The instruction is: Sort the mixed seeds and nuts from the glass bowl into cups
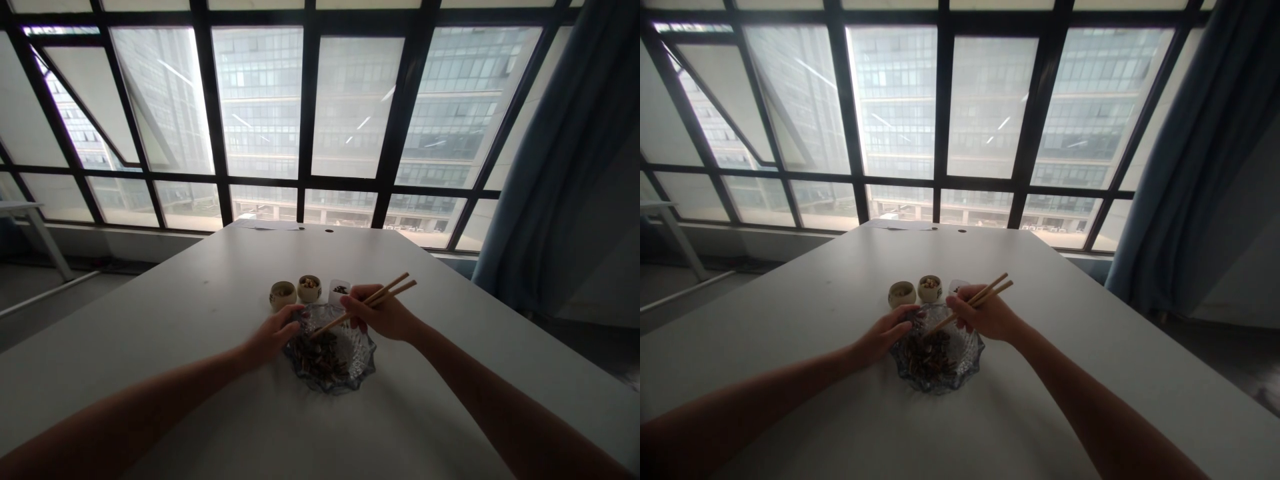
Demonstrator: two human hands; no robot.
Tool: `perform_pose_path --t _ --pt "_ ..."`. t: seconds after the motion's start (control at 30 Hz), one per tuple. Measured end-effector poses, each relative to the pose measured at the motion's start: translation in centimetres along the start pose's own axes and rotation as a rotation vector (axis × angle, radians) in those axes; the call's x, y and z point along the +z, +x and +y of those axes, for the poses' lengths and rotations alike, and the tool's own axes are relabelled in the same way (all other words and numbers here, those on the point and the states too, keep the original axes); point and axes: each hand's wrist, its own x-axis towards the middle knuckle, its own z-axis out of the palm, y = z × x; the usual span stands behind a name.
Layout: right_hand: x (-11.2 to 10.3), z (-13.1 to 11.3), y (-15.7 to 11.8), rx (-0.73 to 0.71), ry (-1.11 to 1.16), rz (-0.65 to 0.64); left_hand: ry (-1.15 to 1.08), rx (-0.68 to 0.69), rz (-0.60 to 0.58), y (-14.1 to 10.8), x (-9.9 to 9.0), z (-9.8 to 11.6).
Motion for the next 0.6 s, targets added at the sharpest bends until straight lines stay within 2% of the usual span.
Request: perform_pose_path --t 0.07,0.13,0.23,0.4,0.53,0.6 --pt "-0.27 -0.07 0.03 -0.038 -0.063 0.081 -0.003 -0.009 0.004 0.00 0.00 0.05" --pt "-0.47 -0.05 0.04 -0.040 -0.093 0.049 -0.019 -0.019 0.005 -0.01 0.02 0.03" --pt "-0.68 -0.10 -0.05 0.007 -0.054 -0.072 -0.051 -0.018 -0.002 -0.01 0.03 -0.04" --pt "-0.77 -0.37 -0.16 -0.079 -0.121 0.056 -0.018 -0.023 0.008 -0.03 0.05 0.16" --pt "-0.83 -0.52 -0.22 -0.014 -0.102 -0.027 -0.012 -0.019 0.015 -0.09 0.07 0.41" --pt "-1.11 -0.73 -0.31 -0.002 -0.049 -0.006 0.000 -0.024 0.015 -0.12 0.04 0.42"
